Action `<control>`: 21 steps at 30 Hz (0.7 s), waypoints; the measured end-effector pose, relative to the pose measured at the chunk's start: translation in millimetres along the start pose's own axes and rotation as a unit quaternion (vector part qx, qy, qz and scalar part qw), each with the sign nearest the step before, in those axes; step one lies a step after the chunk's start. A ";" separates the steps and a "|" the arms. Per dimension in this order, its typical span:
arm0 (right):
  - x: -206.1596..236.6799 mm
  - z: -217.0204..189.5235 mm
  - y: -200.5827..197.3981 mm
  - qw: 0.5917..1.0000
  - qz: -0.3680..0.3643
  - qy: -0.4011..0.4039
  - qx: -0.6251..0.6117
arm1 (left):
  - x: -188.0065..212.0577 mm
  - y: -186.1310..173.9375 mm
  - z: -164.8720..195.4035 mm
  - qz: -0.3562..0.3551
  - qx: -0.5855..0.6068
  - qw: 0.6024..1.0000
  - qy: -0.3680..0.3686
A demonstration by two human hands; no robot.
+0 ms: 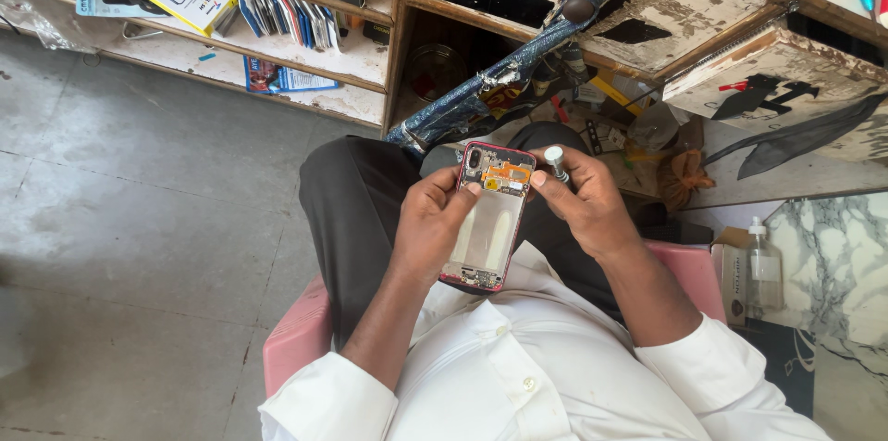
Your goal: The person uses a precision screwdriver to tighten screws on the internal frame of a disassembled mobile phone. The person then picks up the battery and places it into the phone chassis, aligning it with the internal components.
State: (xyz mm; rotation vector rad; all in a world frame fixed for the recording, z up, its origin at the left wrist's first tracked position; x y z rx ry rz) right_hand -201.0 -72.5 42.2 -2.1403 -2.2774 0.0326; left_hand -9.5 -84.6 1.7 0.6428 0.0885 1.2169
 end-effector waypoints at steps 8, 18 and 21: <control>3.1 -4.5 -1.8 1.000 0.008 0.005 0.023 | 1.9 4.8 0.6 0.002 -0.071 0.997 0.006; 2.2 -7.8 -1.5 0.995 -0.006 -0.068 0.066 | 11.8 12.5 22.6 0.001 -0.128 0.991 0.045; 0.6 -18.8 5.0 0.987 -0.010 -0.101 0.126 | 21.1 14.0 35.3 0.033 -0.213 0.974 0.067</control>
Point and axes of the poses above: each hand's wrist, its own x-axis away from the middle knuckle, its own y-axis out of the palm, z = x × y, the point moved 6 cm from there along -x, towards the middle knuckle, and after that the axes turned 5 degrees about -y, right-handed, at the moved point
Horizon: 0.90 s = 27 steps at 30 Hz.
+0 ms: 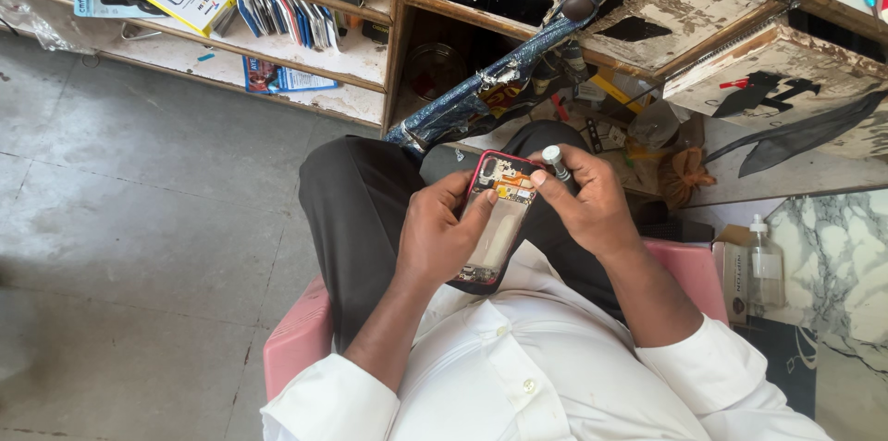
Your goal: The person uses a precision screwdriver to tighten screws on the internal frame of a disassembled mobile phone. The person then picks up the battery and places it into the phone chassis, aligning it with the internal components.
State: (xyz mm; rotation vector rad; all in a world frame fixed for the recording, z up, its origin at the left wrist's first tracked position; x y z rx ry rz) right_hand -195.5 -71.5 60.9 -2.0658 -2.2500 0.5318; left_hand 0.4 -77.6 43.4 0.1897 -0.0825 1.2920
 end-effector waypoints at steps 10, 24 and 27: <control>-8.8 -45.9 1.8 0.939 0.017 -0.075 0.334 | 4.5 6.6 16.6 0.023 -0.164 0.985 0.042; -10.2 -39.3 -4.6 0.971 -0.021 -0.033 0.238 | 2.3 6.9 12.0 0.017 -0.147 0.989 0.025; -10.8 -43.3 -2.9 0.959 -0.028 -0.059 0.277 | 2.3 7.5 9.6 0.012 -0.171 0.985 -0.003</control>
Point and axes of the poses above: each hand's wrist, its own x-axis away from the middle knuckle, its own y-axis out of the palm, z = x × y, the point moved 6 cm from there along -x, towards the middle knuckle, and after that the axes turned 5 degrees about -y, right-handed, at the moved point
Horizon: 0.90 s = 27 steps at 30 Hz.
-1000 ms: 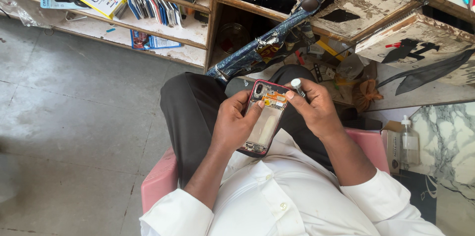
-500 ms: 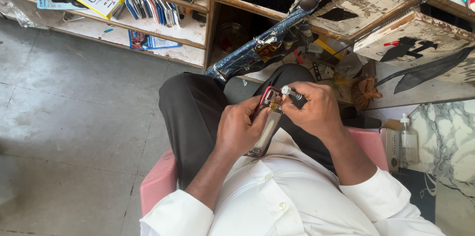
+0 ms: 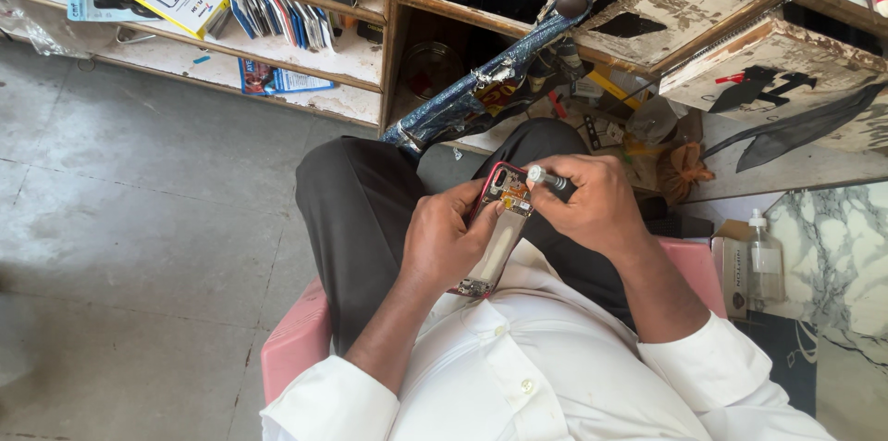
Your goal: The person uses a precision screwdriver to tighten screws on the internal frame of a disassembled mobile phone. The person then picks up the battery and places it into the phone chassis, aligning it with the internal components.
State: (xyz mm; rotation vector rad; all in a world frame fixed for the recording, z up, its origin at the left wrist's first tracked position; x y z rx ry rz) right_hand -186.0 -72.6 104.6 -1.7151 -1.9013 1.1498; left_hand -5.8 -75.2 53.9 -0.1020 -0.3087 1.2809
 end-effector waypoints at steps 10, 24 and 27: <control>0.1 3.1 2.4 0.999 -0.015 0.007 0.040 | -0.3 4.5 -1.1 -0.007 -0.010 1.000 -0.010; 3.2 20.2 3.5 0.995 -0.023 0.098 -0.006 | -4.3 9.4 -15.4 -0.019 0.042 0.999 -0.010; 5.7 26.0 3.9 0.988 -0.004 0.106 -0.110 | -10.1 16.6 -22.1 -0.057 0.163 0.985 0.008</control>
Point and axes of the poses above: each hand's wrist, its own x-axis away from the middle knuckle, its own y-axis out of the palm, z = x × y, the point moved 6 cm from there along -x, towards the middle knuckle, and after that the axes turned 5 degrees about -y, right-handed, at the moved point
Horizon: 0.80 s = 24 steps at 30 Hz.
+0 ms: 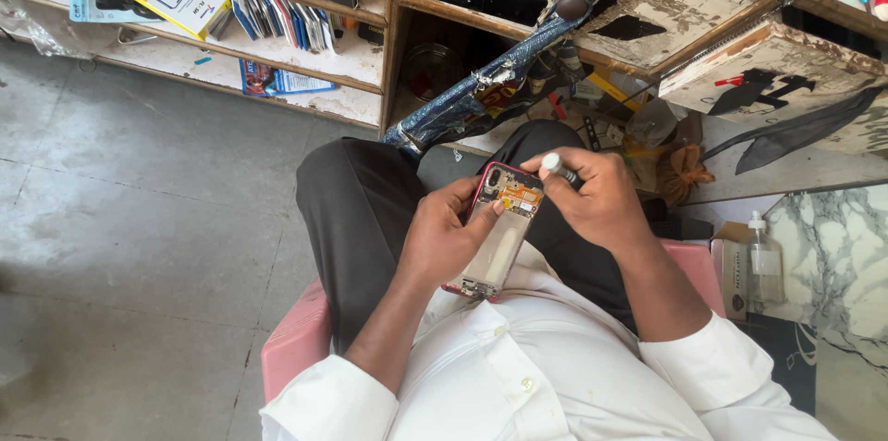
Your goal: The person uses a precision screwdriver to tighten screws on the internal frame of a disassembled mobile phone. The person then picks up the battery and places it into the phone chassis, aligning it with the internal components.
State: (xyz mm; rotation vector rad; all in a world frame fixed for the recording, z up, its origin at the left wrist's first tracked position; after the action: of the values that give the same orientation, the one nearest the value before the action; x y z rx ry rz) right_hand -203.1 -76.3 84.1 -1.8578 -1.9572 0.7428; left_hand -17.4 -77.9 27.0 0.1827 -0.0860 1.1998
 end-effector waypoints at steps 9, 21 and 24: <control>4.7 21.3 5.4 0.980 -0.009 0.045 -0.194 | -4.6 4.1 -20.4 -0.020 0.094 0.992 -0.087; -2.3 23.7 -6.1 0.964 0.038 -0.003 -0.262 | -2.8 0.6 -18.1 0.027 0.122 0.988 -0.089; -9.4 30.7 -31.9 0.958 0.111 0.013 -0.264 | -1.9 -1.1 -16.8 0.031 0.129 0.987 -0.093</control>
State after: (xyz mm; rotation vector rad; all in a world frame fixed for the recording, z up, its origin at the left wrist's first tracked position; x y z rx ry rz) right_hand -245.9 -90.1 79.0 -2.4063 -2.0932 0.2533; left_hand -17.6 -76.9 10.1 0.5234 -0.1006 1.2525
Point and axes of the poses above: each hand's wrist, its own x-axis away from the middle knuckle, its own y-axis out of the palm, z = x × y, the point moved 6 cm from there along -x, towards the middle knuckle, and after that the axes turned 5 degrees about -y, right-handed, at the moved point
